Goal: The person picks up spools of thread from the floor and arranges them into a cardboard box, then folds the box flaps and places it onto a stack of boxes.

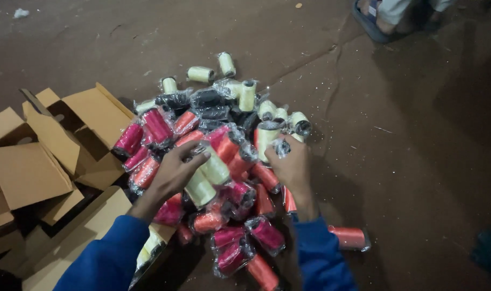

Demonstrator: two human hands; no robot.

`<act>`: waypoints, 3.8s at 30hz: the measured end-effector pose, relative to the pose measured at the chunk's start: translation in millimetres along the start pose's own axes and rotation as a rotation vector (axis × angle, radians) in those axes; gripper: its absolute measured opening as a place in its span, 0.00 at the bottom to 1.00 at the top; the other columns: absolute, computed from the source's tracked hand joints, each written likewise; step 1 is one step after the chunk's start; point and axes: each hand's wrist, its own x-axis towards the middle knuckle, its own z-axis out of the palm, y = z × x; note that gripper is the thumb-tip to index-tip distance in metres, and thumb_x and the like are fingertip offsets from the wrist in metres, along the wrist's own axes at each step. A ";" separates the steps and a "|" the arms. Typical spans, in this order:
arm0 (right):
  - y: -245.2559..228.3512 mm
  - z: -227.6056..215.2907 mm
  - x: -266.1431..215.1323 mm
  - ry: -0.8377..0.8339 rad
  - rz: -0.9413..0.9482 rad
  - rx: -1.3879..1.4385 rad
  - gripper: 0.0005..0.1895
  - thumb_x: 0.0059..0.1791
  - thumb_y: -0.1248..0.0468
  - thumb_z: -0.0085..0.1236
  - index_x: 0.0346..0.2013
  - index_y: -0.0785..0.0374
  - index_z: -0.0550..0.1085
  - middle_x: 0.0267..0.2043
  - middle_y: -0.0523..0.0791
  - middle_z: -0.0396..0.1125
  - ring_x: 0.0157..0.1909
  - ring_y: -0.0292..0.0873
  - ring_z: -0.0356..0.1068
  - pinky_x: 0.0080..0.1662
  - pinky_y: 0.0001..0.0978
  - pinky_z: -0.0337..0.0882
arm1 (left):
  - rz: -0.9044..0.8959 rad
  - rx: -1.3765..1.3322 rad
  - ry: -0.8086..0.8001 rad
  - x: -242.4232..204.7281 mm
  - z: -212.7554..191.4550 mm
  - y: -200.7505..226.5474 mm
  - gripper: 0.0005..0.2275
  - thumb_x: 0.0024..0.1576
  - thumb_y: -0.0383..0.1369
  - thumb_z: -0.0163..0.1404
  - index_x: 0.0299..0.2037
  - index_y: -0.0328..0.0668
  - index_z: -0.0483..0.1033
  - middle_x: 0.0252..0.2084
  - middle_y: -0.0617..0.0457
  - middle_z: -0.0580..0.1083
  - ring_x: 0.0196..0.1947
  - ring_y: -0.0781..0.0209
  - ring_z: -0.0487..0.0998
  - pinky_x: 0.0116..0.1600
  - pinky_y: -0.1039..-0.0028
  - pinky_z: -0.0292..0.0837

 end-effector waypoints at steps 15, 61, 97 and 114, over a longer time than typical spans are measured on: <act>19.2 76.4 -29.2 -0.264 -0.061 0.299 0.16 0.38 0.53 0.65 0.37 0.54 0.80 0.34 0.47 0.76 0.38 0.48 0.75 0.43 0.42 0.73 | 0.329 0.222 0.198 -14.8 3.6 -60.9 0.21 0.62 0.47 0.43 0.60 0.47 0.75 0.57 0.32 0.72 0.52 0.28 0.73 0.62 0.48 0.66; 71.8 111.5 137.8 0.206 -0.536 -0.617 0.39 0.46 0.56 0.66 0.70 0.48 0.63 0.66 0.61 0.57 0.65 0.73 0.62 0.56 0.65 0.70 | 0.539 0.078 0.627 70.2 50.8 -18.4 0.12 0.64 0.37 0.46 0.54 0.50 0.77 0.49 0.47 0.74 0.55 0.44 0.73 0.59 0.53 0.57; 36.0 71.9 -85.3 -0.316 -0.871 -0.365 0.45 0.51 0.39 0.53 0.77 0.42 0.46 0.82 0.54 0.31 0.80 0.70 0.30 0.72 0.73 0.35 | 0.466 0.120 0.173 -8.2 43.7 -27.4 0.21 0.65 0.44 0.35 0.56 0.43 0.77 0.55 0.45 0.74 0.57 0.51 0.71 0.61 0.58 0.63; 30.6 19.9 -78.4 -0.471 -0.568 -0.005 0.49 0.48 0.28 0.33 0.76 0.47 0.42 0.83 0.50 0.28 0.81 0.62 0.37 0.66 0.77 0.48 | 0.429 0.486 0.011 17.6 40.8 19.0 0.26 0.62 0.53 0.33 0.59 0.52 0.77 0.63 0.47 0.73 0.64 0.48 0.69 0.66 0.44 0.57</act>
